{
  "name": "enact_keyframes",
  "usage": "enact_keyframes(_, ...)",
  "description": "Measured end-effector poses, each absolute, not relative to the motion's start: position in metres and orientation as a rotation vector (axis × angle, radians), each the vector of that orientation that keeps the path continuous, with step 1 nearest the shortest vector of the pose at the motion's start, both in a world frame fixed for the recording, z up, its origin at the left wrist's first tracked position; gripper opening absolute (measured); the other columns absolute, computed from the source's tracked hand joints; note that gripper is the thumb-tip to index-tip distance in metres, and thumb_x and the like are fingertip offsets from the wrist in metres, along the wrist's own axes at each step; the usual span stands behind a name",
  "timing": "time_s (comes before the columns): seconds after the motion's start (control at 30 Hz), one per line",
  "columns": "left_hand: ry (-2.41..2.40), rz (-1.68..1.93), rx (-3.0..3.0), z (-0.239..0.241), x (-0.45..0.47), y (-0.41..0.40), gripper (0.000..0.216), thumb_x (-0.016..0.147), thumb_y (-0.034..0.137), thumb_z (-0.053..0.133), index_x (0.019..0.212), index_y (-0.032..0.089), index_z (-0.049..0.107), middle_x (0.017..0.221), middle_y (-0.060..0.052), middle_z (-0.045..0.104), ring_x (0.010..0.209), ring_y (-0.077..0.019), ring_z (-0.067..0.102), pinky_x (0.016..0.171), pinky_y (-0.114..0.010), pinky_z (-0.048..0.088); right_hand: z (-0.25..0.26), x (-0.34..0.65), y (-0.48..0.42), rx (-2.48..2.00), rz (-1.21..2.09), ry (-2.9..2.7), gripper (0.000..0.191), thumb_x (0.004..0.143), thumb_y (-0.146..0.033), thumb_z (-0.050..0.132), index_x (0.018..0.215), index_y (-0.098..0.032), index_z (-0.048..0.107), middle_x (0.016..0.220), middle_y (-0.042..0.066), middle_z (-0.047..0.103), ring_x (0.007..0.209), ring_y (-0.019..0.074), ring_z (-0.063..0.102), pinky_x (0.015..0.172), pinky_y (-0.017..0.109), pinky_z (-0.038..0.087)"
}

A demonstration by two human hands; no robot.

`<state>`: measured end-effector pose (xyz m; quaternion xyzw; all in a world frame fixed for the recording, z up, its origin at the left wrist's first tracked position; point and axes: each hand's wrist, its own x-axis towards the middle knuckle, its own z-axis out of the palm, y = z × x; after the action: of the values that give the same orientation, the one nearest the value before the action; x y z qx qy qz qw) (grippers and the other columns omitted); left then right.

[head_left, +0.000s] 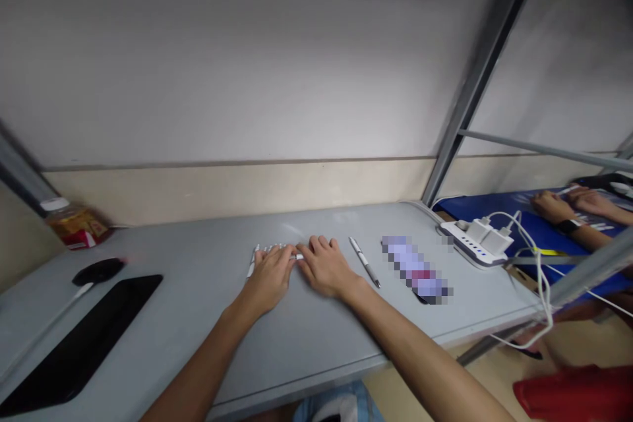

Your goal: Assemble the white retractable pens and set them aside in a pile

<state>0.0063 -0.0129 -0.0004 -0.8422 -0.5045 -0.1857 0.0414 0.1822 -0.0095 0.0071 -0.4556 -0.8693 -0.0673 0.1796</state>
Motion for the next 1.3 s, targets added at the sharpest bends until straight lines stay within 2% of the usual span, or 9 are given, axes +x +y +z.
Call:
enact_keyframes(0.2, -1.546, -0.563, -2.512, -0.004, 0.008, -0.012, 0.03, 0.098, 0.027, 0.024, 0.092, 0.021, 0.053, 0.09, -0.005, 0.062, 0.089, -0.021, 0.054, 0.083, -0.038, 0.032, 0.005, 0.183, -0.003, -1.257, -0.207, -2.44, 0.023, 0.098, -0.029, 0.038, 0.104, -0.021, 0.058, 0.108, 0.01, 0.056, 0.099, 0.0236, 0.048, 0.08, 0.036, 0.033)
enact_keyframes(0.37, -1.525, -0.547, -2.472, -0.005, 0.007, -0.011, 0.027, 0.096, 0.02, 0.027, 0.087, 0.021, 0.053, 0.09, -0.005, 0.063, 0.091, -0.0218, 0.054, 0.081, -0.037, 0.032, 0.006, 0.183, -0.004, -1.285, -0.04, -2.48, 0.02, 0.096, -0.028, 0.043, 0.113, -0.022, 0.051, 0.096, 0.004, 0.063, 0.081, 0.0189, 0.056, 0.067, 0.029, 0.035)
enact_keyframes(0.47, -1.542, -0.556, -2.45, -0.005, 0.006, -0.01, 0.025, 0.095, 0.017, 0.029, 0.088, 0.021, 0.053, 0.088, -0.005, 0.063, 0.09, -0.0221, 0.055, 0.08, -0.037, 0.032, 0.006, 0.181, -0.005, -1.265, -0.103, -2.472, 0.024, 0.098, -0.036, 0.039, 0.11, -0.021, 0.053, 0.099, 0.006, 0.063, 0.088, 0.0203, 0.056, 0.072, 0.031, 0.036)
enact_keyframes(0.6, -1.556, -0.569, -2.479, -0.003, 0.007, -0.011, 0.028, 0.097, 0.02, 0.025, 0.087, 0.021, 0.052, 0.085, -0.005, 0.063, 0.087, -0.0216, 0.055, 0.079, -0.036, 0.032, 0.002, 0.179, -0.003, -1.26, -0.217, -2.45, 0.032, 0.101, -0.033, 0.028, 0.103, -0.021, 0.058, 0.1, 0.008, 0.061, 0.093, 0.022, 0.053, 0.078, 0.034, 0.035)
enact_keyframes(0.7, -1.536, -0.605, -2.519, -0.001, 0.009, -0.014, 0.027, 0.098, 0.029, 0.027, 0.093, 0.021, 0.052, 0.091, -0.005, 0.063, 0.091, -0.0219, 0.054, 0.081, -0.037, 0.032, 0.001, 0.181, -0.002, -1.261, -0.233, -2.411, 0.023, 0.099, -0.029, 0.036, 0.106, -0.021, 0.057, 0.102, 0.008, 0.061, 0.094, 0.0229, 0.052, 0.077, 0.034, 0.035)
enact_keyframes(0.8, -1.507, -0.627, -2.538, 0.002, 0.01, -0.016, 0.024, 0.098, 0.034, 0.031, 0.1, 0.022, 0.052, 0.098, -0.006, 0.064, 0.095, -0.0224, 0.054, 0.083, -0.038, 0.031, 0.002, 0.184, -0.001, -1.263, -0.136, -2.401, 0.02, 0.098, -0.029, 0.04, 0.109, -0.022, 0.055, 0.096, 0.006, 0.062, 0.083, 0.0201, 0.053, 0.072, 0.031, 0.034)
enact_keyframes(0.97, -1.523, -0.587, -2.527, 0.005, 0.008, -0.014, 0.026, 0.098, 0.03, 0.029, 0.093, 0.02, 0.053, 0.092, -0.005, 0.064, 0.088, -0.021, 0.055, 0.077, -0.036, 0.031, 0.0, 0.183, -0.002, -1.207, -0.158, -2.394, 0.027, 0.099, -0.036, 0.036, 0.109, -0.021, 0.057, 0.097, 0.008, 0.06, 0.087, 0.0211, 0.051, 0.075, 0.032, 0.033)
enact_keyframes(1.1, -1.514, -0.577, -2.495, 0.002, 0.006, -0.011, 0.028, 0.098, 0.028, 0.029, 0.088, 0.02, 0.055, 0.086, -0.005, 0.064, 0.087, -0.0213, 0.055, 0.076, -0.035, 0.03, -0.004, 0.182, 0.0, -1.179, -0.167, -2.402, 0.029, 0.101, -0.028, 0.032, 0.108, -0.021, 0.059, 0.097, 0.008, 0.058, 0.09, 0.0206, 0.048, 0.076, 0.032, 0.031)
enact_keyframes(1.3, -1.55, -0.526, -2.489, -0.003, 0.007, -0.01, 0.034, 0.098, 0.029, 0.025, 0.086, 0.02, 0.056, 0.087, -0.006, 0.065, 0.085, -0.0211, 0.057, 0.079, -0.036, 0.031, -0.003, 0.184, 0.004, -1.144, -0.193, -2.381, 0.016, 0.096, -0.022, 0.045, 0.104, -0.022, 0.059, 0.103, 0.007, 0.057, 0.092, 0.0207, 0.045, 0.074, 0.032, 0.029)
